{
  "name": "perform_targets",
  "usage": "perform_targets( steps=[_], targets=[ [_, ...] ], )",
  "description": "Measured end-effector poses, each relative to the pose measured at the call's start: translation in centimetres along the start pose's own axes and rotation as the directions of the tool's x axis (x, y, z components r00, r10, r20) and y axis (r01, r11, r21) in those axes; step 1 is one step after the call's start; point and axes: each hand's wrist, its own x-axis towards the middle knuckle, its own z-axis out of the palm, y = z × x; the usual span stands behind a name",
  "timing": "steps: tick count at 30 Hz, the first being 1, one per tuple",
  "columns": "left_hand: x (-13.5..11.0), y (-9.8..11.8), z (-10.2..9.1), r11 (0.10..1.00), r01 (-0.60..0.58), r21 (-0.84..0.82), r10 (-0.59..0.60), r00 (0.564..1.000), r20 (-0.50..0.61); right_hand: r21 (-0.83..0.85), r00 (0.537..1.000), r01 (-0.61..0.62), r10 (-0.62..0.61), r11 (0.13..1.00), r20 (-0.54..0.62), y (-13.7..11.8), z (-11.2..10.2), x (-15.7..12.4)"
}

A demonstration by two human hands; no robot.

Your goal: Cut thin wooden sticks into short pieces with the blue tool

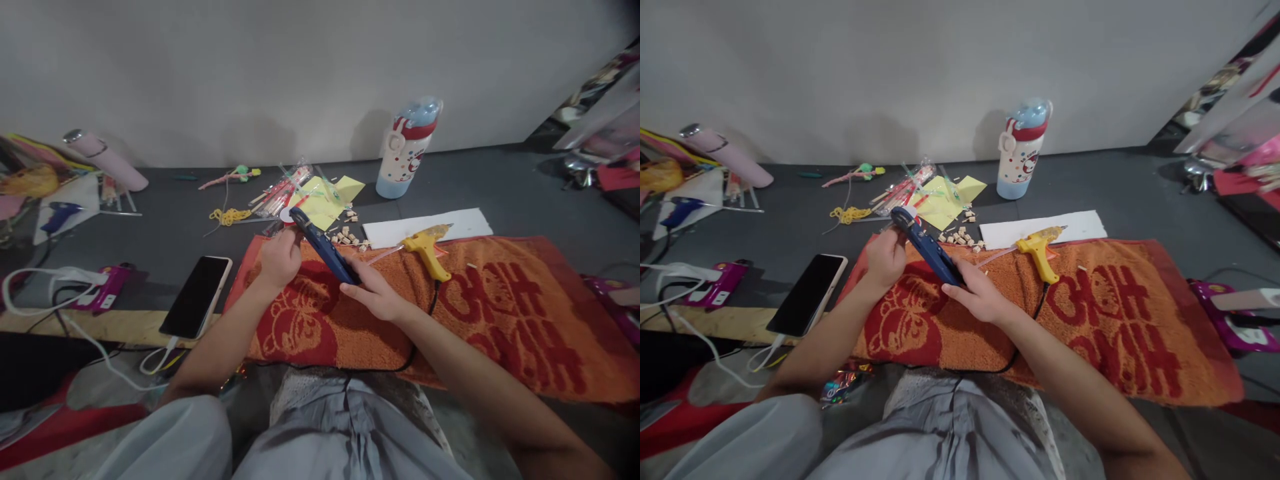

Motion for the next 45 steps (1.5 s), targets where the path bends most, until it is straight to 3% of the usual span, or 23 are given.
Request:
perform_targets(
  steps=[12,20,35,39,45],
  targets=[
    [0.3,1.2,0.2,0.965,0.133,-0.227,-0.133,0.991,0.015,0.161,0.996,-0.091,0.088,0.983,0.028,-0.3,0.1,0.3],
    [0.4,1.7,0.2,0.931,0.159,-0.328,-0.159,0.987,0.027,0.268,0.990,-0.139,0.134,0.953,0.038,-0.1,0.6,0.2],
    [0.6,0.3,-0.2,0.980,0.069,-0.187,-0.063,0.997,0.037,0.118,1.000,-0.013,0.014,0.993,-0.001,0.0,-0.2,0.3],
    [1.0,0.7,-0.9,0.960,0.053,-0.274,-0.028,0.995,0.092,0.027,1.000,0.021,-0.021,0.999,-0.002,-0.6,-0.6,0.3],
    [1.5,1.7,-1.7,0.877,0.180,-0.445,-0.113,0.979,0.172,-0.063,0.997,0.080,-0.081,0.995,-0.014,-1.4,-1.3,0.4]
  ],
)
